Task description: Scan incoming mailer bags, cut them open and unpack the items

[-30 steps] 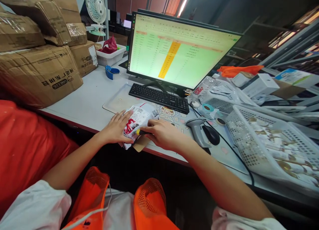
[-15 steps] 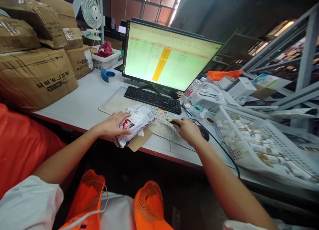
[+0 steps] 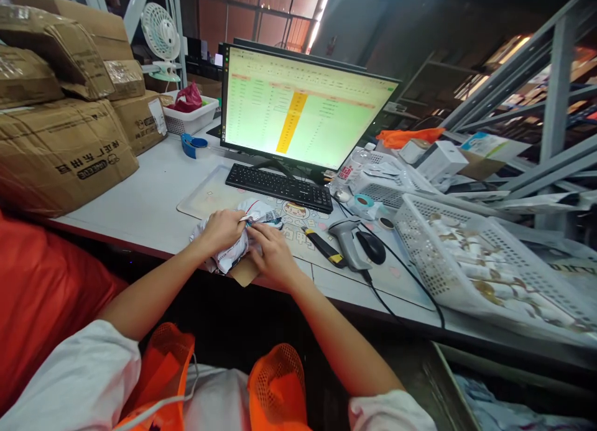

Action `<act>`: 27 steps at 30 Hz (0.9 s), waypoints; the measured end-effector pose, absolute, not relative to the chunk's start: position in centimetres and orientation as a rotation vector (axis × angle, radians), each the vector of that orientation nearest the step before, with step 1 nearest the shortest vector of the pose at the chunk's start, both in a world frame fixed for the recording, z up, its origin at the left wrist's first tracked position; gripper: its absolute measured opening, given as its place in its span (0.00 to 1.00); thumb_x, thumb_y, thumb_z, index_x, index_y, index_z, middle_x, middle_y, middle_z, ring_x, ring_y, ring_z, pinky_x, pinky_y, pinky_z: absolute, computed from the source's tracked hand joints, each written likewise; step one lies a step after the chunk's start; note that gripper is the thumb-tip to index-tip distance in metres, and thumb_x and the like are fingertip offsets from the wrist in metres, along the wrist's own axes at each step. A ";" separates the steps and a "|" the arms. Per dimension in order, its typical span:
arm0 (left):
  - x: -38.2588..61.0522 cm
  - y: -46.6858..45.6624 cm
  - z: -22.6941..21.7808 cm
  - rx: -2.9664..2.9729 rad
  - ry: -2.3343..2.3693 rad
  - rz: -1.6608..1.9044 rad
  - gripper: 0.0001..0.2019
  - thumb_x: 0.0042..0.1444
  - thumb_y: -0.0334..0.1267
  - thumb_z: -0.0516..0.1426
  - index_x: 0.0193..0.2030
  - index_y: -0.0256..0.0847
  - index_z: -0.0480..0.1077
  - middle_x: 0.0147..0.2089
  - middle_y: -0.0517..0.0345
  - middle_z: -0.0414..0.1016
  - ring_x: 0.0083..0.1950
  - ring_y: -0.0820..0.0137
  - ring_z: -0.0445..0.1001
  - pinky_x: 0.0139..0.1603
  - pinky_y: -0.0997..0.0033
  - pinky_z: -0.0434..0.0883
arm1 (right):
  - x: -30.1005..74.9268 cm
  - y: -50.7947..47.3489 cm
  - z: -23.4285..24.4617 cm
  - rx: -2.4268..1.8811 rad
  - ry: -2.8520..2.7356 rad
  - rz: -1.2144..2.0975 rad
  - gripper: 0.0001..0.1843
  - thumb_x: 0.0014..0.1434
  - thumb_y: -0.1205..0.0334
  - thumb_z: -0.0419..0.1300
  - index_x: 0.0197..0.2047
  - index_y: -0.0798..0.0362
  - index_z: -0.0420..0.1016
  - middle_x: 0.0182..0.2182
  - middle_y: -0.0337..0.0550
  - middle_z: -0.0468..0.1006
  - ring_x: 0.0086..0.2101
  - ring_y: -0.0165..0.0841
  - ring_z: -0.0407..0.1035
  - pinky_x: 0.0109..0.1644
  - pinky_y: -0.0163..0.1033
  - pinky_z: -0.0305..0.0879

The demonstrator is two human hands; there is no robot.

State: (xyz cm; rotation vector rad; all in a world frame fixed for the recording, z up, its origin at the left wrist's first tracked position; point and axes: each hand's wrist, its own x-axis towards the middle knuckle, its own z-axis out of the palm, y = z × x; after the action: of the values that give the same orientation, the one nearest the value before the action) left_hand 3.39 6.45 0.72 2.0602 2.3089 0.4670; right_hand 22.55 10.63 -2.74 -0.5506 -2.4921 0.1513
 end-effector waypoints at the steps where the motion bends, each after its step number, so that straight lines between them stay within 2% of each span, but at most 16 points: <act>1: 3.2 6.5 0.6 2.051 2.315 0.491 0.16 0.69 0.42 0.47 0.47 0.45 0.77 0.43 0.47 0.83 0.45 0.55 0.81 0.42 0.63 0.68 | 21.5 10.3 -3.0 -0.575 -2.494 0.142 0.23 0.65 0.64 0.55 0.62 0.56 0.72 0.59 0.54 0.73 0.59 0.45 0.63 0.65 0.52 0.58; 5: 2.4 6.9 0.2 2.025 2.294 0.595 0.17 0.70 0.43 0.47 0.44 0.44 0.77 0.42 0.48 0.83 0.44 0.56 0.81 0.40 0.65 0.67 | 19.1 10.3 -3.2 -0.759 -2.521 0.111 0.26 0.62 0.65 0.57 0.63 0.58 0.70 0.54 0.55 0.75 0.54 0.47 0.64 0.58 0.51 0.57; 8: 1.9 7.4 0.2 1.984 2.328 0.656 0.17 0.69 0.43 0.48 0.41 0.43 0.77 0.41 0.46 0.82 0.44 0.57 0.80 0.40 0.65 0.66 | 18.8 10.4 -2.8 -0.832 -2.599 0.066 0.16 0.62 0.66 0.56 0.52 0.57 0.76 0.45 0.53 0.78 0.48 0.46 0.65 0.52 0.50 0.56; 11: 1.4 8.2 0.0 1.938 2.367 0.705 0.16 0.69 0.42 0.49 0.41 0.42 0.78 0.41 0.46 0.82 0.44 0.56 0.80 0.40 0.64 0.66 | 19.1 9.9 -2.9 -0.844 -2.654 0.054 0.08 0.62 0.67 0.55 0.41 0.55 0.76 0.40 0.50 0.78 0.44 0.43 0.65 0.48 0.47 0.55; 16: -0.3 9.8 -0.9 1.840 2.412 0.784 0.15 0.69 0.42 0.49 0.48 0.45 0.78 0.45 0.48 0.82 0.48 0.56 0.79 0.44 0.63 0.68 | 20.3 7.9 -3.4 -0.747 -2.657 0.074 0.04 0.62 0.66 0.58 0.34 0.53 0.73 0.34 0.45 0.77 0.39 0.40 0.65 0.46 0.45 0.54; 19: -0.9 9.9 -0.7 1.871 2.451 0.803 0.14 0.68 0.40 0.51 0.51 0.45 0.77 0.48 0.47 0.81 0.50 0.54 0.77 0.48 0.60 0.68 | 21.3 6.9 -3.6 -0.716 -2.612 0.097 0.06 0.65 0.66 0.57 0.38 0.53 0.76 0.36 0.46 0.78 0.41 0.40 0.66 0.48 0.46 0.56; 21: -0.6 9.0 0.1 2.084 2.417 0.872 0.14 0.67 0.38 0.54 0.55 0.43 0.75 0.53 0.45 0.78 0.55 0.52 0.74 0.55 0.55 0.67 | 22.2 6.4 -3.7 -0.671 -2.565 0.152 0.09 0.68 0.65 0.55 0.47 0.54 0.77 0.42 0.48 0.79 0.45 0.41 0.67 0.53 0.48 0.58; 23: 0.3 7.3 1.3 2.406 2.235 0.913 0.16 0.67 0.38 0.55 0.59 0.43 0.72 0.56 0.44 0.74 0.59 0.53 0.70 0.61 0.53 0.65 | 23.2 6.0 -3.9 -0.610 -2.522 0.225 0.15 0.69 0.66 0.54 0.56 0.53 0.74 0.50 0.50 0.78 0.51 0.42 0.67 0.59 0.50 0.58; 25: 1.4 5.6 2.3 2.637 1.947 0.774 0.15 0.69 0.39 0.53 0.59 0.43 0.71 0.56 0.45 0.73 0.59 0.57 0.70 0.62 0.57 0.65 | 24.0 5.7 -4.3 -0.581 -2.487 0.275 0.19 0.69 0.68 0.54 0.62 0.53 0.71 0.57 0.50 0.76 0.56 0.42 0.65 0.63 0.51 0.58; 27: 2.3 4.5 2.9 2.652 1.822 0.504 0.12 0.69 0.39 0.53 0.55 0.42 0.72 0.54 0.47 0.74 0.56 0.59 0.72 0.58 0.61 0.69 | 24.4 5.5 -4.7 -0.588 -2.467 0.282 0.21 0.68 0.68 0.53 0.63 0.53 0.70 0.61 0.50 0.74 0.60 0.43 0.63 0.64 0.53 0.58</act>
State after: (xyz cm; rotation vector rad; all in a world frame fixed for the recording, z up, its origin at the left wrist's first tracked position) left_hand 2.32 4.54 2.92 2.6525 1.8223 0.5037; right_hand 24.35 5.46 -4.65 -0.5875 -2.4667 0.2817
